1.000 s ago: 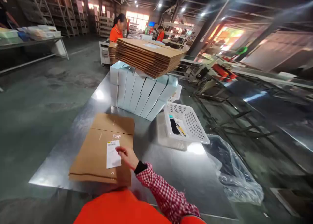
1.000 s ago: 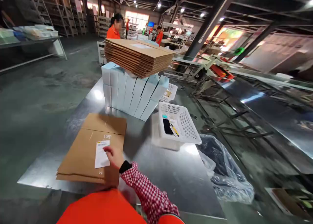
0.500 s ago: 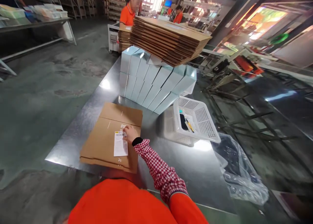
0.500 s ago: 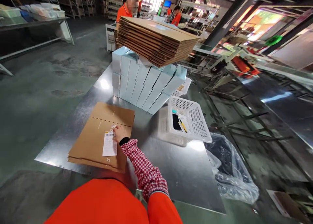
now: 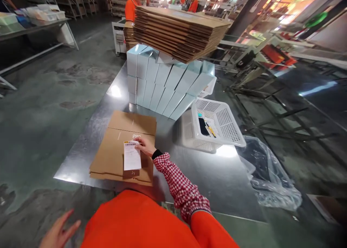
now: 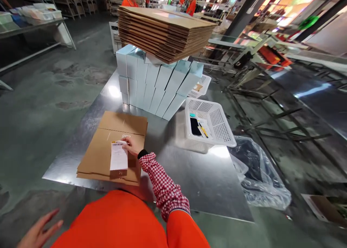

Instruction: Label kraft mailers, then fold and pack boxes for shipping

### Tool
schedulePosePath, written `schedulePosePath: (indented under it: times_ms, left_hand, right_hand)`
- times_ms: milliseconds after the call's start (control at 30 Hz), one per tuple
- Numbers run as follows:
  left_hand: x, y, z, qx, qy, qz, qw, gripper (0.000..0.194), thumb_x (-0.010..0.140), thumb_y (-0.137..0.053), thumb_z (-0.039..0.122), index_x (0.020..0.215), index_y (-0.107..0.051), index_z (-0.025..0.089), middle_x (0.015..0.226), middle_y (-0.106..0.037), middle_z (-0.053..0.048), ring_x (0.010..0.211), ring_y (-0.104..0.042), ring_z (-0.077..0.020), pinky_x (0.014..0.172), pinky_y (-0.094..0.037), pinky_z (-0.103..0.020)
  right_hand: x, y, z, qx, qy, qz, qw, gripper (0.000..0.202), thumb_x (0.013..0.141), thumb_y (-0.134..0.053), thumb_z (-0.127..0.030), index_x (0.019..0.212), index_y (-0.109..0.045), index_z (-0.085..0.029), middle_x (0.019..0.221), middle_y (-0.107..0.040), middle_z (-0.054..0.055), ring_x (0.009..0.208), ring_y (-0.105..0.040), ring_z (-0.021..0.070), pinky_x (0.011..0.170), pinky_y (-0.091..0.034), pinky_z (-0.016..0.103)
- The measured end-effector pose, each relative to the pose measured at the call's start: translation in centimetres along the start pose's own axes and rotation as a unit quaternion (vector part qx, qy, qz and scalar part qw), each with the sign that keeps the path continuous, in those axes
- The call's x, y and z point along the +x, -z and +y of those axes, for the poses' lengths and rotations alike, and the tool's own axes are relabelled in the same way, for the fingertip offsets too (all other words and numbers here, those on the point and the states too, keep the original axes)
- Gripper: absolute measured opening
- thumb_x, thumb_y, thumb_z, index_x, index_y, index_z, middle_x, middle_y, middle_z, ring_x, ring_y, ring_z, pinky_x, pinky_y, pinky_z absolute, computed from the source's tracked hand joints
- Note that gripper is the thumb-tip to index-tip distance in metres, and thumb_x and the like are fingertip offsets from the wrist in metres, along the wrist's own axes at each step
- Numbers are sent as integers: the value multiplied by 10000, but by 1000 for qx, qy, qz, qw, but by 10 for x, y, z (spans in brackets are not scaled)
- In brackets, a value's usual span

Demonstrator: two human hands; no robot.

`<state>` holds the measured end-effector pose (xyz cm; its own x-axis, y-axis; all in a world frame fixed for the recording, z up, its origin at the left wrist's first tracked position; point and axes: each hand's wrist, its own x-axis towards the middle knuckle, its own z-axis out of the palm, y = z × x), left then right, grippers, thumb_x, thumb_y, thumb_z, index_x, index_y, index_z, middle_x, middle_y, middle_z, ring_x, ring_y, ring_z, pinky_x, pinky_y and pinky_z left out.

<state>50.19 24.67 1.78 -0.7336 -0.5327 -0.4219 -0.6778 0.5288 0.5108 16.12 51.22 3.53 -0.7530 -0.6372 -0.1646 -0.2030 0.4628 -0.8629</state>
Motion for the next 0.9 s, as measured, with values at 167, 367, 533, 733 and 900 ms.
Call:
schedulePosePath:
  times_ms: [167, 367, 533, 733, 900]
  left_hand:
    - [35, -15, 106, 17, -340, 54, 939, 749, 779, -600, 492, 1401, -310, 191, 1465, -359, -185, 1349, -345, -347, 1051, -377, -541]
    - [30, -23, 196, 54, -528, 145, 835, 489, 867, -520, 220, 1330, -364, 222, 1393, -414, -136, 1374, -299, -277, 1089, -347, -475]
    - [30, -24, 206, -7, -593, 149, 791, 377, 844, -539, 190, 1208, -444, 209, 1229, -501, -112, 1238, -455, -250, 1054, -401, -420]
    - [28, -29, 229, -15, -640, 104, 761, 320, 830, -573, 176, 1141, -539, 243, 1094, -622, -64, 1107, -558, -227, 1071, -379, -443]
    - [40, -27, 236, -70, -459, -40, 885, 175, 880, -509, 326, 993, -593, 223, 830, -690, -19, 717, -644, -166, 676, -534, -275]
  right_hand:
    - [-23, 5, -29, 333, 14, -24, 943, 315, 737, -625, -297, 1001, -476, -208, 899, -585, 0, 712, -557, 114, 555, -441, 201]
    - [-41, 9, -48, 439, -22, 20, 898, 439, 620, -720, -300, 957, -451, -216, 843, -578, -23, 639, -534, 96, 541, -416, 193]
    - [-55, 8, -49, 418, -17, 95, 903, 380, 635, -666, -278, 921, -424, -212, 813, -539, -33, 604, -491, 83, 540, -382, 199]
    - [-60, 11, -47, 315, -1, 202, 927, 208, 738, -556, -317, 852, -414, -215, 688, -457, -58, 539, -417, 85, 500, -336, 211]
    - [-56, 33, -39, 289, 22, 285, 914, 178, 770, -537, -359, 764, -445, -207, 662, -479, -38, 606, -470, 114, 563, -405, 238]
